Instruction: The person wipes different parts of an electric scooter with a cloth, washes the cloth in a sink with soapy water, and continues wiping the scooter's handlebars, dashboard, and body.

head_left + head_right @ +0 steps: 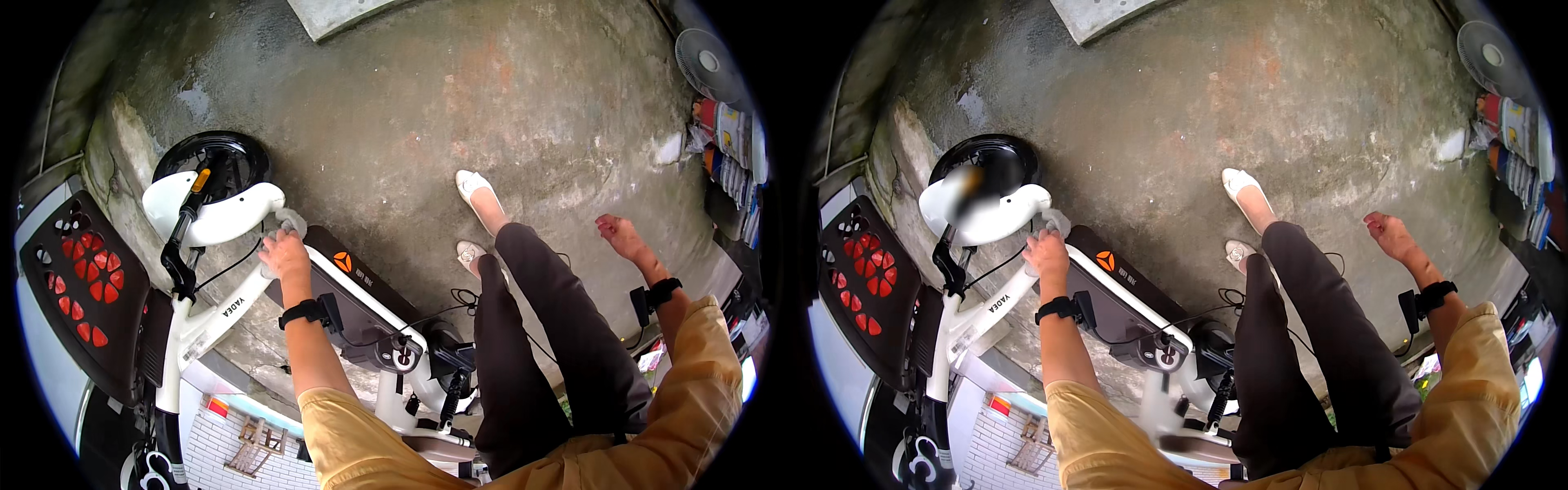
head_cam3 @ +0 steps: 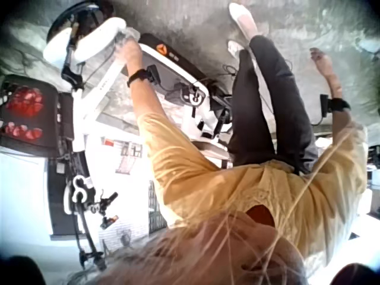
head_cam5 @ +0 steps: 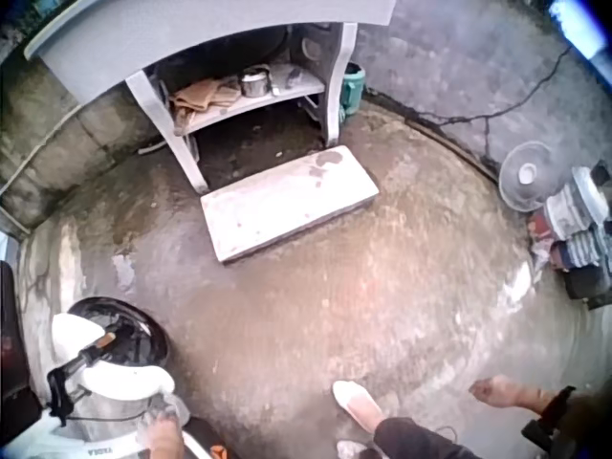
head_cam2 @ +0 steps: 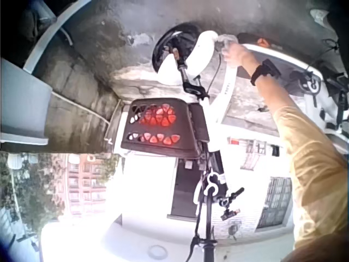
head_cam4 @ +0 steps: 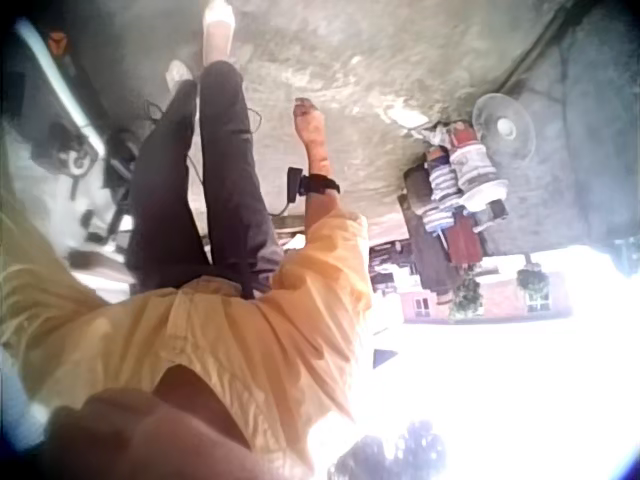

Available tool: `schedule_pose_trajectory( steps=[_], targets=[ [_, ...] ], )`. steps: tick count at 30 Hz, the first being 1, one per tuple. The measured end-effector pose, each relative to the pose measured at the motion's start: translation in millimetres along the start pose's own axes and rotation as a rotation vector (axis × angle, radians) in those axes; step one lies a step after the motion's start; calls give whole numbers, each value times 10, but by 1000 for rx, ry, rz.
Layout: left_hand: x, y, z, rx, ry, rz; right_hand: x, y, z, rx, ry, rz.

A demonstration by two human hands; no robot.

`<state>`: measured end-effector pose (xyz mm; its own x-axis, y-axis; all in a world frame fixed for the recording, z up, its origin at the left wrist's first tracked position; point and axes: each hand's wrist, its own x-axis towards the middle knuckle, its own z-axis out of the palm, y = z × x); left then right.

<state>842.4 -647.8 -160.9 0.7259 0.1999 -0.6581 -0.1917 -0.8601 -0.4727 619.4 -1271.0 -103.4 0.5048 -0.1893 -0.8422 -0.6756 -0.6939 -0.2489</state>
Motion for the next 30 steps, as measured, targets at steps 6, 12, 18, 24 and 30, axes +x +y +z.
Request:
schedule_pose_trajectory(
  steps=[6, 12, 18, 24, 30],
  targets=[
    [-72, 825, 342, 335, -189, 439, 59, 49, -103, -17, 13, 21],
    [-1751, 1702, 1625, 222, -403, 739, -135, 44, -64, 13, 41, 83],
    [-2307, 2097, 1802, 318, -803, 911, -150, 87, 14, 29, 8, 79],
    [-1386, 1808, 1443, 371, -414, 716, -79, 227, 26, 33, 17, 112],
    [-289, 1147, 398, 276, -338, 285, -18, 253, 35, 31, 0, 82]
  ],
)
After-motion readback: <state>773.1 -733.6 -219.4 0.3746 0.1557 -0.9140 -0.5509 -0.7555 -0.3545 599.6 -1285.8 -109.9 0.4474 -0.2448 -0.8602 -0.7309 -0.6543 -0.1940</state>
